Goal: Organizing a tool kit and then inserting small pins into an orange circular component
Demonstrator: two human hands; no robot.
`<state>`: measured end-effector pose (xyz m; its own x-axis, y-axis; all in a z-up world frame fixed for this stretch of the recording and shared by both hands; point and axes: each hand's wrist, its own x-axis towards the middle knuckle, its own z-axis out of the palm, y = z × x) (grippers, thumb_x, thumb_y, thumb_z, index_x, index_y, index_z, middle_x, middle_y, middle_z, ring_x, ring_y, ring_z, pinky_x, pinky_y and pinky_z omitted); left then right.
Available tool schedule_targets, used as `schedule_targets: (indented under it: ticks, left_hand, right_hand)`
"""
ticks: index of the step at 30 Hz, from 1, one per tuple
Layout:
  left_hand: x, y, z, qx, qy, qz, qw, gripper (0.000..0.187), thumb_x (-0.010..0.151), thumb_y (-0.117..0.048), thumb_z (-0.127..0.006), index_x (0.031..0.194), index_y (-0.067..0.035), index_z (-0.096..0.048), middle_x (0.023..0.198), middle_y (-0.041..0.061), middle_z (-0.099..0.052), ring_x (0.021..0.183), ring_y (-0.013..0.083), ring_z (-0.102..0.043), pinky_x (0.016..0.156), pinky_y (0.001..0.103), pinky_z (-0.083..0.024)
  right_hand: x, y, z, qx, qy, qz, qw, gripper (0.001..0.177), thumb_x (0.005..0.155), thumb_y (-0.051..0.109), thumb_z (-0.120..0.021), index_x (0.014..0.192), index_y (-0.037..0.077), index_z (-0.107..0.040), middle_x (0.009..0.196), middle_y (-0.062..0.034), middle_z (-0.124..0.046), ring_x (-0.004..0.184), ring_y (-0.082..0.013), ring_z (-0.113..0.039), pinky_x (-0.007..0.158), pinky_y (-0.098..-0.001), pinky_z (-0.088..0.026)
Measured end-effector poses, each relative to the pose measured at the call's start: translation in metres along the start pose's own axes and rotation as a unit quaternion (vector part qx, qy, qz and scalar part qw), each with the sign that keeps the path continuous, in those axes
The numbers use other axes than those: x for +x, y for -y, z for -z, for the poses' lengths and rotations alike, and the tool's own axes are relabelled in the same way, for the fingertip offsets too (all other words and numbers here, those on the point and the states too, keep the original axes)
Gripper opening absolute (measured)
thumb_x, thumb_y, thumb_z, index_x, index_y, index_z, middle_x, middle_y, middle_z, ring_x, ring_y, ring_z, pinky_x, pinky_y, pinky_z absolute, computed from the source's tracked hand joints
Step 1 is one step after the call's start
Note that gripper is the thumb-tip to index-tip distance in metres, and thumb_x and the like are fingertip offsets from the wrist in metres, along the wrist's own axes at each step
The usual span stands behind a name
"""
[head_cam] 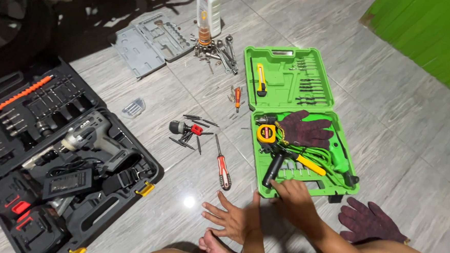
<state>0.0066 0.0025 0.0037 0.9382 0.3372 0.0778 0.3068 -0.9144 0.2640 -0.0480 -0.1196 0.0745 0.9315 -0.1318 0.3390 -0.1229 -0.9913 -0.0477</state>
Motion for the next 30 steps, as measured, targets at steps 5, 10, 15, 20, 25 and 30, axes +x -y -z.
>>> schedule_targets:
  ticks: [5, 10, 15, 20, 25, 30]
  left_hand:
    - [0.005, -0.002, 0.007, 0.012, 0.059, 0.014, 0.998, 0.125, 0.049, -0.104, -0.055, 0.152, -0.036, -0.039, 0.173, 0.015, -0.018, 0.159, 0.0358, -0.015, 0.116, 0.066, -0.017]
    - [0.005, -0.002, -0.001, -0.010, 0.068, 0.038, 0.997, 0.131, 0.038, -0.100, -0.067, 0.150, -0.038, -0.040, 0.173, 0.012, -0.020, 0.160, 0.0346, -0.016, 0.116, 0.066, -0.016]
    - [0.000, 0.001, -0.013, -0.039, -0.020, 0.017, 0.999, 0.127, 0.039, -0.098, -0.062, 0.148, -0.033, -0.050, 0.172, 0.017, -0.033, 0.159, 0.0384, -0.028, 0.118, 0.067, -0.019]
    - [0.002, -0.007, -0.014, -0.265, -0.122, 0.009, 0.957, 0.112, 0.054, -0.086, -0.064, 0.137, -0.011, -0.064, 0.164, 0.035, -0.037, 0.154, 0.0581, -0.024, 0.124, 0.071, -0.020]
    - [0.007, -0.001, -0.014, -0.134, 0.025, 0.034, 0.990, 0.120, 0.046, -0.094, -0.065, 0.145, -0.028, -0.047, 0.170, 0.023, -0.021, 0.158, 0.0467, -0.011, 0.122, 0.069, -0.008]
    - [0.007, 0.000, -0.003, -0.010, 0.144, 0.046, 0.989, 0.126, 0.048, -0.103, -0.059, 0.153, -0.038, -0.036, 0.175, 0.014, -0.010, 0.162, 0.0351, -0.002, 0.118, 0.067, -0.005]
  right_hand:
    - [-0.010, -0.036, -0.013, -0.010, 0.022, 0.011, 1.000, 0.029, 0.082, 0.044, -0.072, 0.099, 0.022, -0.064, 0.091, -0.0005, -0.063, 0.087, -0.0263, -0.062, 0.090, -0.0462, -0.038]
    - [-0.020, -0.105, -0.022, -0.024, 0.071, -0.082, 0.994, 0.034, 0.077, 0.049, -0.075, 0.107, 0.033, -0.070, 0.102, 0.0099, -0.070, 0.104, -0.0184, -0.065, 0.101, -0.0475, -0.033]
    - [-0.003, -0.180, -0.025, -0.019, 0.070, -0.161, 0.984, 0.039, 0.074, 0.040, -0.077, 0.111, 0.029, -0.072, 0.108, 0.0072, -0.071, 0.111, -0.0218, -0.065, 0.096, -0.0471, -0.041]
    - [0.028, -0.237, -0.046, -0.003, 0.053, -0.142, 0.988, 0.042, 0.077, 0.031, -0.081, 0.115, 0.015, -0.074, 0.111, -0.0044, -0.071, 0.111, -0.0311, -0.064, 0.095, -0.0467, -0.048]
    - [0.039, -0.242, -0.036, 0.069, 0.003, -0.098, 0.993, 0.033, 0.077, 0.014, -0.073, 0.109, 0.005, -0.069, 0.103, -0.0152, -0.070, 0.099, -0.0399, -0.064, 0.093, -0.0479, -0.048]
    - [0.015, -0.259, -0.044, 0.086, 0.033, -0.118, 0.989, 0.049, 0.088, 0.015, -0.065, 0.136, 0.007, -0.060, 0.142, -0.0152, -0.061, 0.143, -0.0409, -0.048, 0.117, -0.0512, -0.034]
